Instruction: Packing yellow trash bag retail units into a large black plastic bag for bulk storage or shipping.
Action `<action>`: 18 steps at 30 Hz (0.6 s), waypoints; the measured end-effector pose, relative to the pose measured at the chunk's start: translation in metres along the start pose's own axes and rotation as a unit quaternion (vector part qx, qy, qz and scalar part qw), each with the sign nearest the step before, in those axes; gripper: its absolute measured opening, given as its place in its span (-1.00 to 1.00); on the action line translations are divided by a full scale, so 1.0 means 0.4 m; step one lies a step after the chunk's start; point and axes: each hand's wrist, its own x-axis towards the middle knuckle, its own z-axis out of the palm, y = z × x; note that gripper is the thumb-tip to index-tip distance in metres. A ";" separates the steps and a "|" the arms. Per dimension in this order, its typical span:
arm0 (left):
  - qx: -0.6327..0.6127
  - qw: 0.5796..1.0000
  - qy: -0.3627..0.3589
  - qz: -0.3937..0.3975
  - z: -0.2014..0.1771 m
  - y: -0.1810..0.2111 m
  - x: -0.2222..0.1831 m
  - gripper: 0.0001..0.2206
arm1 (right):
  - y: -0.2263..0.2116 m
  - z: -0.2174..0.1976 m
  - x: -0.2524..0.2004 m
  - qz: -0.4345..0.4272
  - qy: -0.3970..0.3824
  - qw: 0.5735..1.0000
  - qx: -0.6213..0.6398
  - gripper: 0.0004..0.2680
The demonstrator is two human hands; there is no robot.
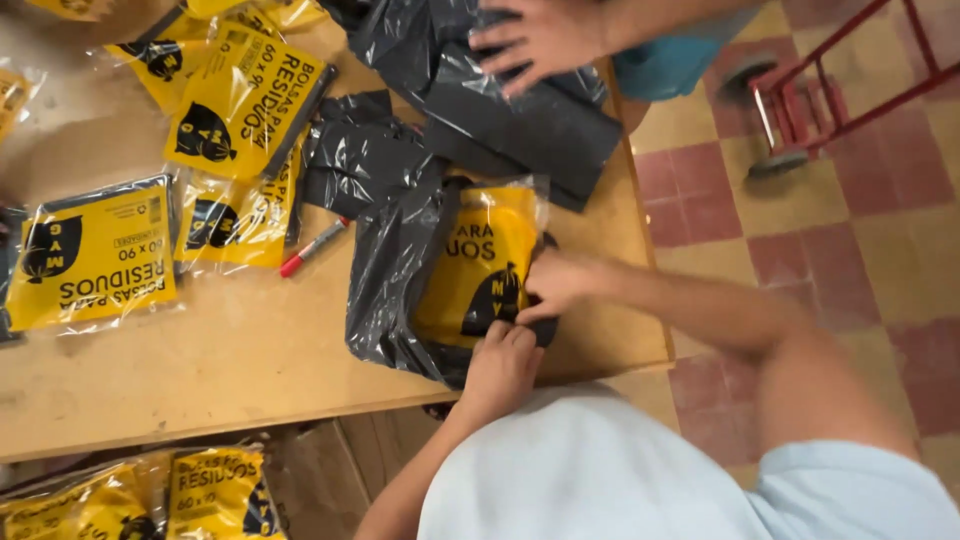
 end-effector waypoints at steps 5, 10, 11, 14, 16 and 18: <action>-0.085 0.992 -0.088 -0.018 -0.049 0.006 -0.012 -0.75 | 0.049 -0.139 -0.010 -0.091 0.076 0.985 -0.122 -0.42; -0.099 0.986 -0.133 -0.012 -0.142 0.025 0.027 -0.70 | 0.185 -0.102 0.061 -0.125 0.230 0.921 -0.290 -0.76; -0.102 0.983 -0.150 -0.012 -0.159 0.028 0.035 -0.71 | 0.204 -0.088 0.074 -0.137 0.278 0.883 -0.352 -0.83; -0.114 0.978 -0.174 0.002 -0.182 0.032 0.051 -0.69 | 0.197 -0.104 0.086 -0.147 0.341 0.849 -0.377 -0.79; -0.122 0.976 -0.178 0.015 -0.196 0.033 0.069 -0.67 | 0.188 -0.165 0.078 -0.147 0.357 0.856 -0.344 -0.79; -0.153 0.973 -0.172 0.022 -0.217 0.035 0.086 -0.65 | 0.186 -0.239 0.060 -0.197 0.214 0.935 0.203 -0.75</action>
